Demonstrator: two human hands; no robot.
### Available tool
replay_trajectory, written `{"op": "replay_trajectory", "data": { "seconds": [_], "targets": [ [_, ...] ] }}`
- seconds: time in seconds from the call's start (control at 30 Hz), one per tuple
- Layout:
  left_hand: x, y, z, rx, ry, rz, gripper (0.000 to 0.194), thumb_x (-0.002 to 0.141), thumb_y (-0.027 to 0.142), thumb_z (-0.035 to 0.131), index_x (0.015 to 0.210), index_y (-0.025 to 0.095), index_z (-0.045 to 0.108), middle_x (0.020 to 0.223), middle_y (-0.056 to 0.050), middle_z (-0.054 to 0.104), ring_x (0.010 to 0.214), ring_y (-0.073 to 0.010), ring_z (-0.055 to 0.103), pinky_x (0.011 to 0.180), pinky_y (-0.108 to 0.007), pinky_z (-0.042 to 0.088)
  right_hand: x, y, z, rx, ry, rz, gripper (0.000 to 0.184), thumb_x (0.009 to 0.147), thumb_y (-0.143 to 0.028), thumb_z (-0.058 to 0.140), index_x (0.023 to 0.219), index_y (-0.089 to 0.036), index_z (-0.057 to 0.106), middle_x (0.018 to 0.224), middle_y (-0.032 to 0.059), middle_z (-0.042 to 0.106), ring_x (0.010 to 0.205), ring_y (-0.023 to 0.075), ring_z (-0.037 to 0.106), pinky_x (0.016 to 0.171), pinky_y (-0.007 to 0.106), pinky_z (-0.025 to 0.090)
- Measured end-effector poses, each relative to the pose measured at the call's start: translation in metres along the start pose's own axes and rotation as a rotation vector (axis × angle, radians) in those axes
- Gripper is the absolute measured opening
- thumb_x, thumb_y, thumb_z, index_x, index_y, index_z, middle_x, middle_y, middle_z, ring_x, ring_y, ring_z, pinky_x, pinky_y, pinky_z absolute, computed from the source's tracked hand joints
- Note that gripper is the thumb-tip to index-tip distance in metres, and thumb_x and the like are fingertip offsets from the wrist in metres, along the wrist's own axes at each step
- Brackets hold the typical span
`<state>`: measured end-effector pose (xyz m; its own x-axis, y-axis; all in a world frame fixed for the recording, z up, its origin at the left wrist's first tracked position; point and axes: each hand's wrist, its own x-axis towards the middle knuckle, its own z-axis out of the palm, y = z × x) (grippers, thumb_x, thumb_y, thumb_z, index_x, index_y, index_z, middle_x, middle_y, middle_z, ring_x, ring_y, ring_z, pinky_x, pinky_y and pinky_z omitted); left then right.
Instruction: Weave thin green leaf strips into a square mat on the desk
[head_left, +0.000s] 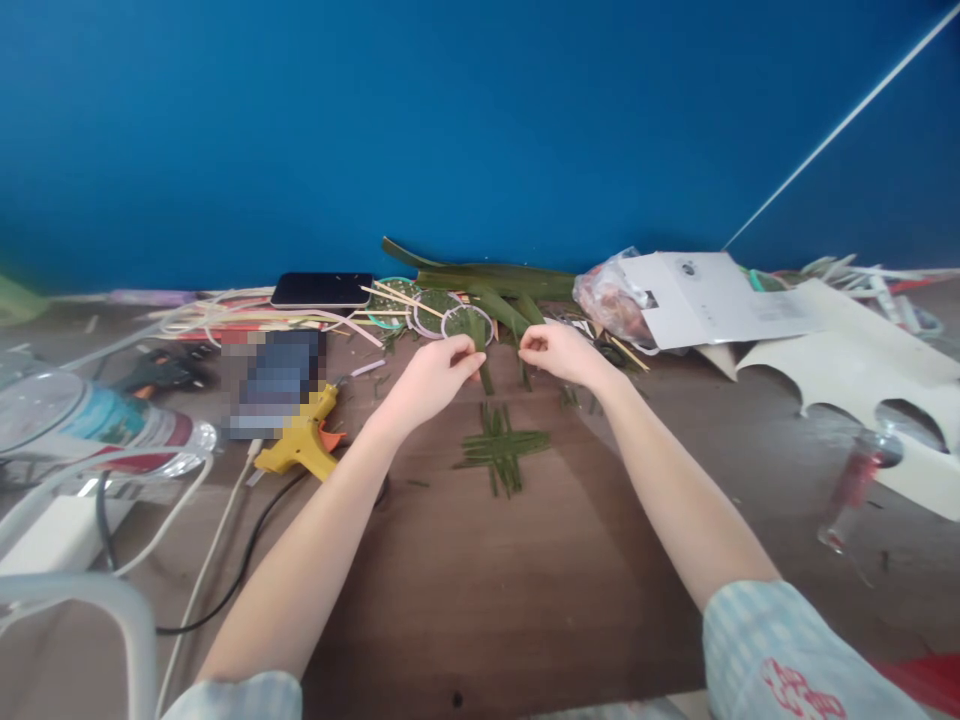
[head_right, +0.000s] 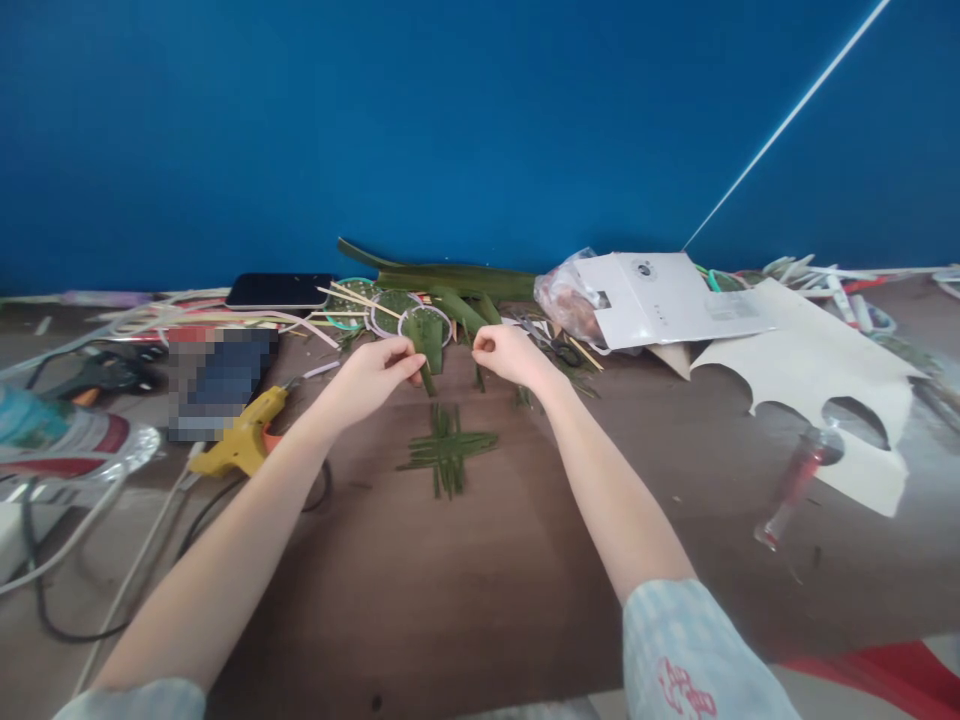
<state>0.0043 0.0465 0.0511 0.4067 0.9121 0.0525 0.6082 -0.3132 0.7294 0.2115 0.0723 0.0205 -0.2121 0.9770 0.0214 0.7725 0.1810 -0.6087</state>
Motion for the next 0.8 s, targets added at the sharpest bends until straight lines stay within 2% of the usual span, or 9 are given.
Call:
{"op": "replay_trajectory", "data": {
  "seconds": [0.17, 0.3, 0.37, 0.5, 0.63, 0.8],
  "targets": [
    [0.002, -0.003, 0.002, -0.012, 0.001, -0.017, 0.024, 0.081, 0.030, 0.044, 0.061, 0.017, 0.048, 0.065, 0.002, 0.060, 0.063, -0.0124, 0.051, 0.065, -0.026, 0.036, 0.003, 0.007, 0.006, -0.026, 0.019, 0.024, 0.005, 0.066, -0.019, 0.061, 0.065, -0.016, 0.056, 0.059, -0.0001, 0.056, 0.057, 0.0120, 0.050, 0.059, 0.026, 0.037],
    [0.002, -0.004, 0.004, 0.009, -0.007, -0.037, 0.021, 0.082, 0.025, 0.042, 0.064, 0.018, 0.050, 0.069, 0.001, 0.062, 0.066, -0.0130, 0.053, 0.066, -0.025, 0.037, 0.001, 0.000, 0.001, 0.024, 0.067, 0.030, 0.006, 0.070, -0.022, 0.057, 0.072, -0.016, 0.057, 0.066, 0.0012, 0.058, 0.060, 0.0121, 0.051, 0.060, 0.026, 0.039],
    [0.003, -0.004, 0.004, 0.019, -0.016, -0.027, 0.019, 0.081, 0.023, 0.042, 0.064, 0.018, 0.050, 0.070, 0.001, 0.063, 0.067, -0.0130, 0.054, 0.067, -0.025, 0.038, -0.002, -0.009, -0.003, 0.157, 0.030, -0.016, 0.009, 0.073, -0.025, 0.054, 0.074, -0.016, 0.057, 0.068, 0.0012, 0.058, 0.060, 0.0116, 0.052, 0.059, 0.026, 0.040],
    [0.002, -0.003, 0.006, 0.039, -0.044, -0.019, 0.019, 0.080, 0.023, 0.042, 0.065, 0.018, 0.051, 0.068, 0.001, 0.063, 0.065, -0.0130, 0.054, 0.064, -0.024, 0.038, -0.008, -0.029, -0.006, 0.355, -0.174, -0.096, 0.014, 0.074, -0.030, 0.054, 0.077, -0.016, 0.056, 0.070, 0.0005, 0.059, 0.060, 0.0110, 0.054, 0.057, 0.025, 0.041],
    [0.002, -0.003, 0.007, 0.051, -0.061, -0.035, 0.021, 0.079, 0.025, 0.043, 0.062, 0.017, 0.052, 0.065, 0.000, 0.063, 0.061, -0.0131, 0.055, 0.061, -0.024, 0.038, -0.012, -0.038, 0.001, 0.375, -0.218, -0.145, 0.011, 0.074, -0.027, 0.054, 0.076, -0.017, 0.055, 0.069, 0.0004, 0.059, 0.062, 0.0111, 0.054, 0.057, 0.025, 0.041],
    [0.002, -0.005, 0.008, 0.094, -0.050, -0.041, 0.022, 0.077, 0.026, 0.044, 0.060, 0.017, 0.054, 0.061, -0.001, 0.063, 0.058, -0.0133, 0.055, 0.061, -0.025, 0.039, -0.013, -0.041, 0.004, 0.325, -0.204, -0.168, 0.007, 0.074, -0.024, 0.052, 0.074, -0.017, 0.054, 0.069, 0.0004, 0.060, 0.062, 0.0110, 0.054, 0.060, 0.026, 0.041]
  ]
}}
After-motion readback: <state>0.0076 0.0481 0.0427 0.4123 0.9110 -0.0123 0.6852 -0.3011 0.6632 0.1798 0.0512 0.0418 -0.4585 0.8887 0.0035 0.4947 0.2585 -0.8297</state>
